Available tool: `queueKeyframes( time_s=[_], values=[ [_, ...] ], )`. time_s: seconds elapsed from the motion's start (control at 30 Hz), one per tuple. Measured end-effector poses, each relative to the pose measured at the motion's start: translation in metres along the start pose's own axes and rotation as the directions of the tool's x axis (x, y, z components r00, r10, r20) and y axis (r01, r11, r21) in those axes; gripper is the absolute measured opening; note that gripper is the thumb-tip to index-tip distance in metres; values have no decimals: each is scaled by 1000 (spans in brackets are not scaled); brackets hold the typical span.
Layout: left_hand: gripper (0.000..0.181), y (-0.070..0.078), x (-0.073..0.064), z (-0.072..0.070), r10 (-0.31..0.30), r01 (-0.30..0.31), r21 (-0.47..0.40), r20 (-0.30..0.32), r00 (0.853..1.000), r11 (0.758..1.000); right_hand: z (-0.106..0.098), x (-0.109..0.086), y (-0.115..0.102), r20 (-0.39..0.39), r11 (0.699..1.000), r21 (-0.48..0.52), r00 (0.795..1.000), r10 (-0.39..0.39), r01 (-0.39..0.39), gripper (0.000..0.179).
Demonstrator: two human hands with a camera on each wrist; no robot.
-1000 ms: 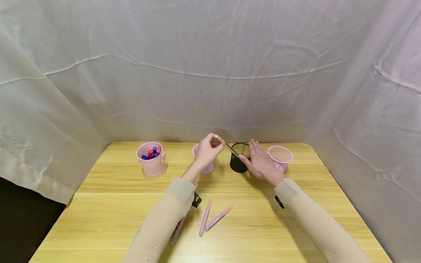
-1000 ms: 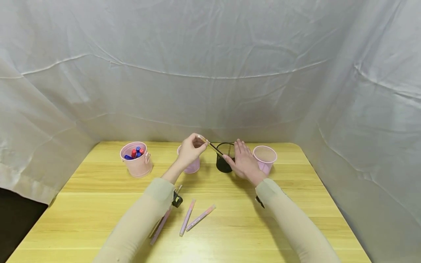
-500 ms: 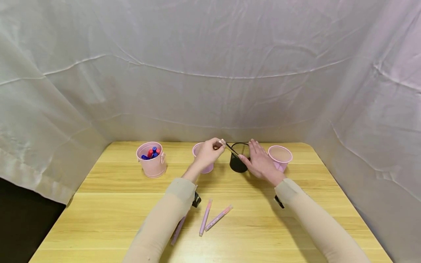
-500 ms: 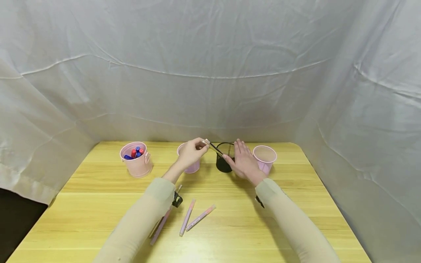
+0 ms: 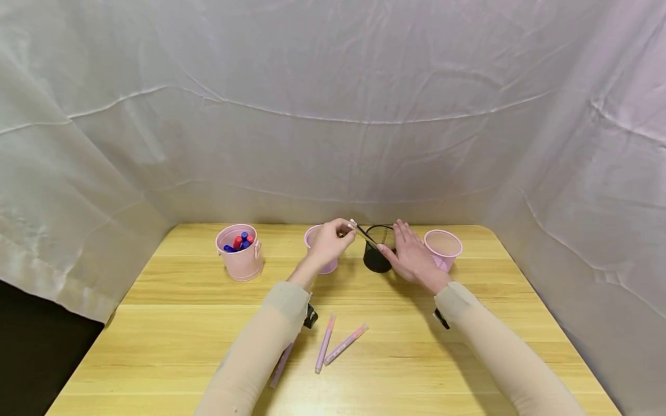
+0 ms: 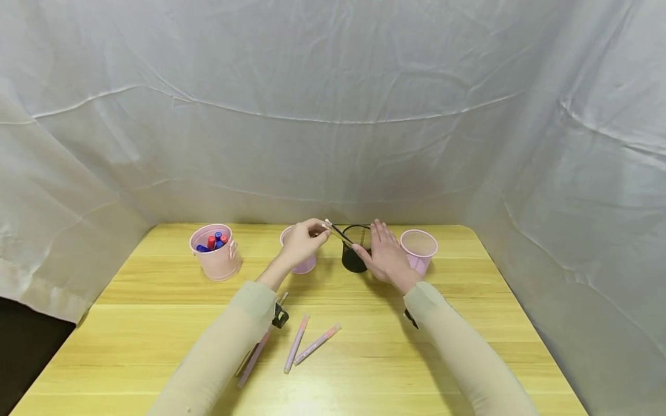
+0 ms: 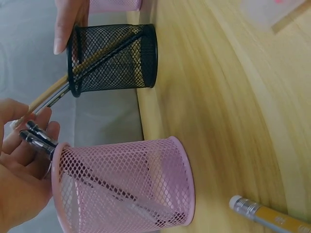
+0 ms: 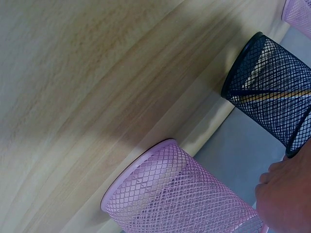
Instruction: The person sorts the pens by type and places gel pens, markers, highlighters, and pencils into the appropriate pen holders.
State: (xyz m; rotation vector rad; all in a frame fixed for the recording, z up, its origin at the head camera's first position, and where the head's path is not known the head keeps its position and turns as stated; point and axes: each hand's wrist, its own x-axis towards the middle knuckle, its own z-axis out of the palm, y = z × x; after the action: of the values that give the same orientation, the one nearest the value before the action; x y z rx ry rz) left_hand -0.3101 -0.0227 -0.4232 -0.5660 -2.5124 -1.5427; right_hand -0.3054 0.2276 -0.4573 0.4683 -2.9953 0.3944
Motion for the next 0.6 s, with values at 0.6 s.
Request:
queueKeyframes(
  time_s=[0.6],
  values=[
    [18, 20, -20, -35, 85, -98, -103, -126, 988, 990, -2, -2, -2, 1, 1000, 11, 1000, -17, 17, 91]
  ],
)
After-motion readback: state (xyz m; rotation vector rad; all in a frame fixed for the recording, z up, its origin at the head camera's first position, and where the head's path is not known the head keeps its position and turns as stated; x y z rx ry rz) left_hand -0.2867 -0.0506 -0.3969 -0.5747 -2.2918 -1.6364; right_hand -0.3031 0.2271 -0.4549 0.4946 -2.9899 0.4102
